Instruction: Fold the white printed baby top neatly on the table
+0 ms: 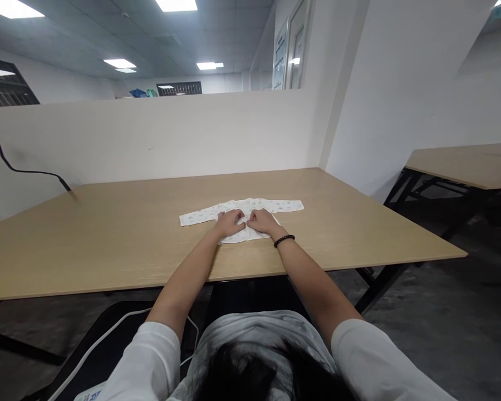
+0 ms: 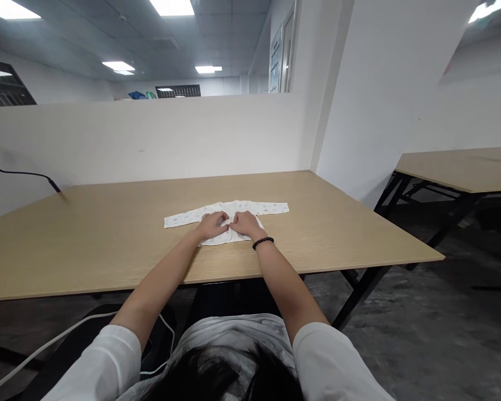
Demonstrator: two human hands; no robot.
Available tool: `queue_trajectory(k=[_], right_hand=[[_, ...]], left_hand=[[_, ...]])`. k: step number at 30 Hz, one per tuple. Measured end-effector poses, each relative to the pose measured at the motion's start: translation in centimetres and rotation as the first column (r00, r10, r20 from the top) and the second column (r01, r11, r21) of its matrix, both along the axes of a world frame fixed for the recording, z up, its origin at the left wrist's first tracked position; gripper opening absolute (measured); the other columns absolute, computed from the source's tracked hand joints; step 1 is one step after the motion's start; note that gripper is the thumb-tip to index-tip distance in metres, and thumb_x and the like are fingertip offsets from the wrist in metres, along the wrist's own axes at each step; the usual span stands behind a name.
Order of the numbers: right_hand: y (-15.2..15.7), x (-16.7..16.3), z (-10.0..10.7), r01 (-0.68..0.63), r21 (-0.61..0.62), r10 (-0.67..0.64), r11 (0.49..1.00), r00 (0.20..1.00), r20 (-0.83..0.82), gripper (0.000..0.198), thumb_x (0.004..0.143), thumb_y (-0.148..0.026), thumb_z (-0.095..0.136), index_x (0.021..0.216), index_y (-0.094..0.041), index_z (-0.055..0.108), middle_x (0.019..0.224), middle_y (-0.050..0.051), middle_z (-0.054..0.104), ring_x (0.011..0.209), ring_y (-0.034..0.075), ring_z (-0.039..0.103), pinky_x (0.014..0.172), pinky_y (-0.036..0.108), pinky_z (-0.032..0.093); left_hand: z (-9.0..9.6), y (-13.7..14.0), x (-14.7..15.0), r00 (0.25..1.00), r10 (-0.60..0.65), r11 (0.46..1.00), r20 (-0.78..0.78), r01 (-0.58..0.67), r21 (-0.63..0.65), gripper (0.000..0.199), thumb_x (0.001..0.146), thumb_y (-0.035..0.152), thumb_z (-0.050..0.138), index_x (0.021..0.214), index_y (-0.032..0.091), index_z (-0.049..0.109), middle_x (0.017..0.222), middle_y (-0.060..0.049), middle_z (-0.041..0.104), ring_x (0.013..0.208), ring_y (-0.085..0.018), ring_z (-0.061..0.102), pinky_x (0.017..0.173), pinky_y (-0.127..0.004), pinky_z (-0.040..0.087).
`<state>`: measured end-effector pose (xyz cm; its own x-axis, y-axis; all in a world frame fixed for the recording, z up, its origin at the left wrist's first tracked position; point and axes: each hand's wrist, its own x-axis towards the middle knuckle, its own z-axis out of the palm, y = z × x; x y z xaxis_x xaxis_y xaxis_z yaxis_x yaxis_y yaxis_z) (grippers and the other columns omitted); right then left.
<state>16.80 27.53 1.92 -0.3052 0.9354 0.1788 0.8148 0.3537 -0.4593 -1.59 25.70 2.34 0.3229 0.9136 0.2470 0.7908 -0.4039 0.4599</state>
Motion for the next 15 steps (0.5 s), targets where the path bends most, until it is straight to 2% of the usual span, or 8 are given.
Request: queue_trajectory(k=[5, 11, 15], right_hand=[[-0.32, -0.16, 0.05, -0.008, 0.008, 0.008, 1.000, 0.999, 0.031, 0.021, 0.076, -0.037, 0.068, 0.084, -0.018, 0.069, 0.090, 0.007, 0.071, 0.085, 0.020, 0.062, 0.065, 0.023, 0.036], [-0.29, -0.23, 0.13, 0.003, 0.004, -0.003, 1.000, 1.000, 0.029, 0.015, 0.080, -0.031, 0.064, 0.080, -0.016, 0.068, 0.087, 0.010, 0.072, 0.081, 0.020, 0.063, 0.062, 0.024, 0.034], [0.04, -0.16, 0.14, 0.012, 0.010, -0.012, 1.000, 1.000, -0.002, 0.015, 0.084, -0.026, 0.057, 0.087, -0.015, 0.067, 0.096, 0.011, 0.072, 0.085, 0.020, 0.063, 0.064, 0.023, 0.035]], left_hand=[[-0.07, 0.06, 0.08, 0.997, -0.074, 0.996, -0.018, 0.075, 0.047, 0.017, 0.072, 0.030, 0.064, 0.087, 0.023, 0.070, 0.104, -0.006, 0.070, 0.109, -0.028, 0.058, 0.104, -0.042, 0.034], [-0.41, 0.55, 0.15, 0.992, -0.123, 0.992, 0.021, 0.122, 0.044, 0.017, 0.073, 0.030, 0.061, 0.083, 0.023, 0.073, 0.093, -0.005, 0.072, 0.099, -0.025, 0.061, 0.091, -0.034, 0.044], [-0.76, 0.93, 0.15, 0.987, -0.138, 0.990, 0.076, 0.137, 0.022, 0.015, 0.070, 0.027, 0.063, 0.079, 0.021, 0.073, 0.086, -0.005, 0.071, 0.087, -0.022, 0.061, 0.083, -0.030, 0.047]])
